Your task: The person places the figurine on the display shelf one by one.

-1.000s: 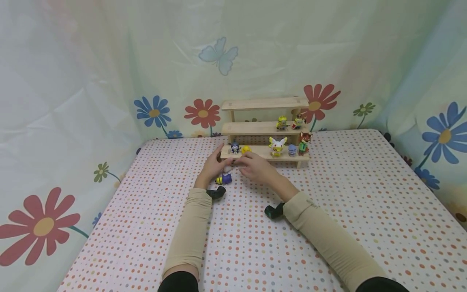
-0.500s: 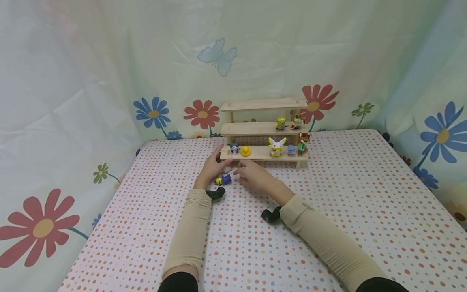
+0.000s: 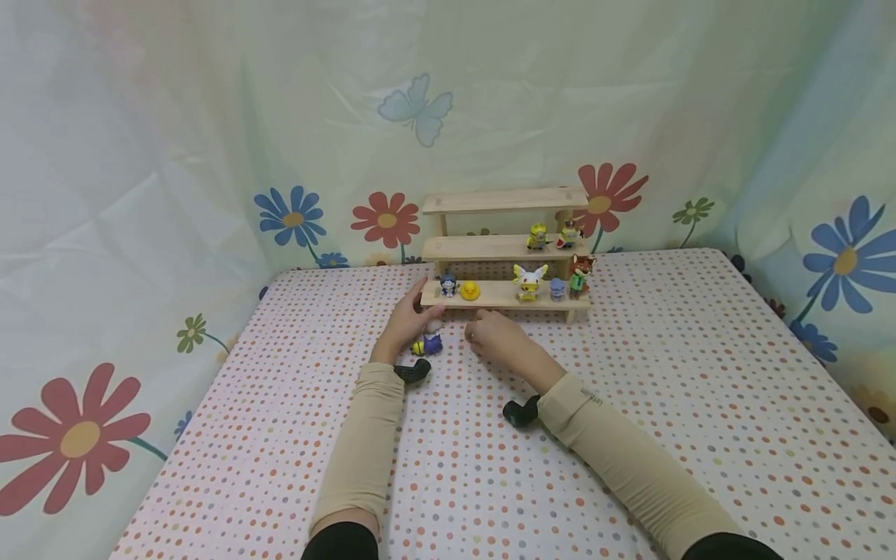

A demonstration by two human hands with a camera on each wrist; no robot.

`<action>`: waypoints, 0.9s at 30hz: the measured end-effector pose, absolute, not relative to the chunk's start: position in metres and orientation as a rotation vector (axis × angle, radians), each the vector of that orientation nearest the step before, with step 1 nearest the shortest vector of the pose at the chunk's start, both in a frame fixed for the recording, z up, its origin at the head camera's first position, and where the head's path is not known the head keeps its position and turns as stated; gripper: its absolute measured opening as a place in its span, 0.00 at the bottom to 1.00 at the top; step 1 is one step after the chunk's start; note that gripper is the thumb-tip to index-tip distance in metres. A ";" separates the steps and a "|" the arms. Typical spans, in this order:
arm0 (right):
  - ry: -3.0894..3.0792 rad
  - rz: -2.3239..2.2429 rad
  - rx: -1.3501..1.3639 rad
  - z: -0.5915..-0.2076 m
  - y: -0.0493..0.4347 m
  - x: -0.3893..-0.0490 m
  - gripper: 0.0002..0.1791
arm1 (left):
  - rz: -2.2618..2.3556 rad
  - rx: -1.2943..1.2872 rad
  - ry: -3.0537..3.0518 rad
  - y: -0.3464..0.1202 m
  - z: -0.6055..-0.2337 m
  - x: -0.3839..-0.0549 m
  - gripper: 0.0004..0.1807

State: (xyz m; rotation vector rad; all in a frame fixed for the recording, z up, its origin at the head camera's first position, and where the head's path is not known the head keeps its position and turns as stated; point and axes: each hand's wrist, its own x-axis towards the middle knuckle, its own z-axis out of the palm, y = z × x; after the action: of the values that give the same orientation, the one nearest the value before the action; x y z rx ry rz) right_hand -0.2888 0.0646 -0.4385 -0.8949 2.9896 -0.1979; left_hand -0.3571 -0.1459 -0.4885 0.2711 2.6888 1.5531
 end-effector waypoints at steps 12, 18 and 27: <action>2.965 -0.823 -0.732 -0.415 0.077 -0.296 0.25 | 1.559 0.286 2.680 -0.146 -0.486 -0.353 0.50; 2.815 -1.215 -0.753 -0.415 0.080 -0.297 0.24 | 1.565 0.297 2.683 -0.147 -0.487 -0.354 0.50; 2.703 -1.631 -0.726 -0.416 0.081 -0.301 0.16 | 1.554 0.295 2.691 -0.147 -0.487 -0.356 0.51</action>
State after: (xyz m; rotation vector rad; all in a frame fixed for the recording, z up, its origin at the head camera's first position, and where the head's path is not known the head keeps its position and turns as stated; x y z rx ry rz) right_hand -0.3012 0.0815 -0.4163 -0.7258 2.7030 -1.6310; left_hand -0.3557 -0.1473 -0.4874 0.2949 2.6908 1.5541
